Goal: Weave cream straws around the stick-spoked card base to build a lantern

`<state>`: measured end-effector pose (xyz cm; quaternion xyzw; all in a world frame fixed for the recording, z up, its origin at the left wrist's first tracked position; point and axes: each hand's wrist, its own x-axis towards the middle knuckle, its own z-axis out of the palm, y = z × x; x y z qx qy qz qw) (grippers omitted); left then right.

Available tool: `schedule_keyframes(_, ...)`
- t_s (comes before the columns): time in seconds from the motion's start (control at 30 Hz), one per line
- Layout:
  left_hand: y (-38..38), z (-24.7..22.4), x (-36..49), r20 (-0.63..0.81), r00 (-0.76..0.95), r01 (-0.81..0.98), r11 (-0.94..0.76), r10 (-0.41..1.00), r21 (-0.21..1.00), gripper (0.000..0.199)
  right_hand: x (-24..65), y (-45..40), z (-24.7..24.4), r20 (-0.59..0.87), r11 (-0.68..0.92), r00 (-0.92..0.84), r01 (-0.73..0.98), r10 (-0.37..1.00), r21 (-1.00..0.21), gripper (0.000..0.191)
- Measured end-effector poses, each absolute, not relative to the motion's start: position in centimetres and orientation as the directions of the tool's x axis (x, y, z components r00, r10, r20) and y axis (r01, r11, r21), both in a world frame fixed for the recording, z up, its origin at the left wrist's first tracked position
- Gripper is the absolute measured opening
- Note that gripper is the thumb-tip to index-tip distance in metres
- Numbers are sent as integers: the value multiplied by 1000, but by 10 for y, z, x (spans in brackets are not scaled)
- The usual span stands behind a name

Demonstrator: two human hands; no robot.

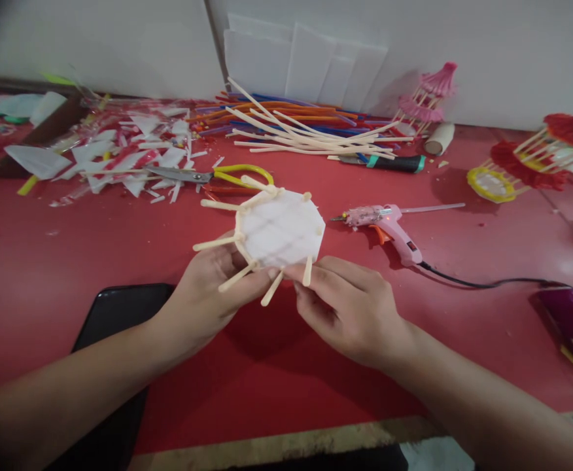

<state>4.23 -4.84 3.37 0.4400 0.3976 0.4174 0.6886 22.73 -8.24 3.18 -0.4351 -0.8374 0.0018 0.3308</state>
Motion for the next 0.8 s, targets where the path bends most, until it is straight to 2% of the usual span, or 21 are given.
schedule_keyframes(0.13, -47, 31, 43, -177, 337, -212, 257, 925, 943, 31, 225, -82, 33, 562, 565, -315, 746, 765, -351, 22)
schedule_keyframes(0.27, -45, 25, 43, -206, 305, -232, 282, 930, 931, 24, 225, -81, 30, 572, 543, -288, 767, 768, -341, 18)
schedule_keyframes(0.43, -43, 24, 42, -353, 358, -346, 474, 864, 809, 26, 228, -80, 30, 579, 620, -408, 751, 705, -226, 24)
schedule_keyframes(0.6, -39, 30, 37, -435, 539, -287, 643, 721, 710, 17, 233, -78, 45, 547, 636, -423, 716, 722, -286, 18)
schedule_keyframes(0.67, -38, 32, 36, -428, 550, -269, 637, 717, 722, 17, 236, -78, 47, 559, 645, -438, 724, 704, -245, 18)
schedule_keyframes(0.8, -38, 33, 37, -420, 472, -265, 580, 775, 770, 17, 242, -80, 42, 609, 661, -492, 747, 622, -71, 26)
